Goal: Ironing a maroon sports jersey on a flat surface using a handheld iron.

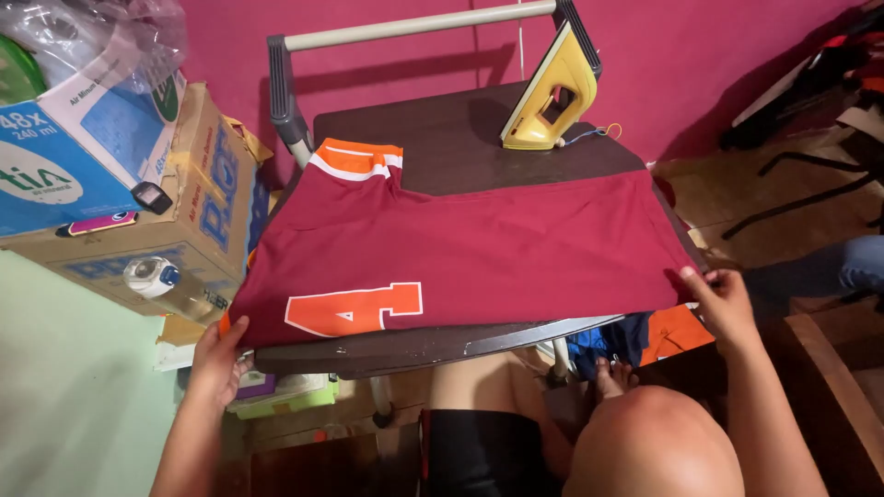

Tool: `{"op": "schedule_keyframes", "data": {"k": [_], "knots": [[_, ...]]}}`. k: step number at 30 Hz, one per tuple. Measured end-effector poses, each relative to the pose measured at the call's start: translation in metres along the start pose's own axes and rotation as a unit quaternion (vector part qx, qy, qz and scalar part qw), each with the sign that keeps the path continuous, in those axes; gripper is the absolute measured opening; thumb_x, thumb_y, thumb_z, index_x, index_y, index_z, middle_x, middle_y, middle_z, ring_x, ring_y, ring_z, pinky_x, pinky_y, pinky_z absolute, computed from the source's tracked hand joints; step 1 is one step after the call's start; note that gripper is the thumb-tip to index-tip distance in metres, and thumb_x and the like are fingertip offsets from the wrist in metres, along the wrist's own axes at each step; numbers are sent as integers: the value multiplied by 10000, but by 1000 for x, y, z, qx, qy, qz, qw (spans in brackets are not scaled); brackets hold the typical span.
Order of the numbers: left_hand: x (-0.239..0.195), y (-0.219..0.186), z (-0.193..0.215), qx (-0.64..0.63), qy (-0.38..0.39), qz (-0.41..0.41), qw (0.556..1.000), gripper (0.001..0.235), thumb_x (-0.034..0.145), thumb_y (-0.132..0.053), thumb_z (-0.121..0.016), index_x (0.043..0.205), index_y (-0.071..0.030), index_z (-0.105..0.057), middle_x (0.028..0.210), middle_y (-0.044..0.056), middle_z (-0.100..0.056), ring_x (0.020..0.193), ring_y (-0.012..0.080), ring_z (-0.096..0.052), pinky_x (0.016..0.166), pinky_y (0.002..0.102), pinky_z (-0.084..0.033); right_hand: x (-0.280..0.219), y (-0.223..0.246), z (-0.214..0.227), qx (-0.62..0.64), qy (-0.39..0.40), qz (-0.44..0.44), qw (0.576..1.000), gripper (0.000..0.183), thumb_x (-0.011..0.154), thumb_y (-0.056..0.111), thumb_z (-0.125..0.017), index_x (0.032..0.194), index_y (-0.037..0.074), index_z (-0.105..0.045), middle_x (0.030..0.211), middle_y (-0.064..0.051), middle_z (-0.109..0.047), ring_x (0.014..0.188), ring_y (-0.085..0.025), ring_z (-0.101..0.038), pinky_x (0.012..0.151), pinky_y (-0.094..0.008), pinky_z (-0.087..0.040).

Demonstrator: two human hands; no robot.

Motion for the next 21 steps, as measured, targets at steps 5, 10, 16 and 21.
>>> {"op": "schedule_keyframes", "data": {"k": [5,10,16,21], "knots": [[14,14,10,60,14,63,996,277,938,-321,-758,1130,-160,-638,798,4,-625,587,133,-494,558,308,-462,-11,-19,-7,77,59,-118,988,453,888,278,-736,1184,124,-429,945,-165,-682,680,-254,-621,567,-345,-441],[-4,-17,17,-8,29,28,999,381,892,-144,-727,1263,-127,-641,1169,62,-743,938,180,-702,628,294,-489,11,-12,27,336,54,-35,940,343,889,3,-693,936,308,-543,894,-103,-689,522,-129,-551,508,-231,-388],[-96,-109,-2,-153,97,-116,977,345,996,-121,-583,1338,-79,-563,1209,111,-651,1162,279,-629,982,355,-524,-23,67,108,501,-46,166,848,200,895,123,-599,975,306,-600,1118,142,-637,1200,-79,-614,1196,-262,-486],[-104,-158,-40,-201,91,-87,971,348,951,-131,-627,1297,-108,-598,1098,70,-687,1044,240,-680,954,332,-564,116,-20,153,392,-79,49,915,70,1089,359,-602,1048,388,-651,904,225,-562,569,44,-290,632,-68,-302]]}}
Point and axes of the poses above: each hand's wrist, its own x-axis towards the middle knuckle, its own z-axis out of the back of the hand, y = z × x, the point moved 9 cm from there along x, towards the middle knuckle
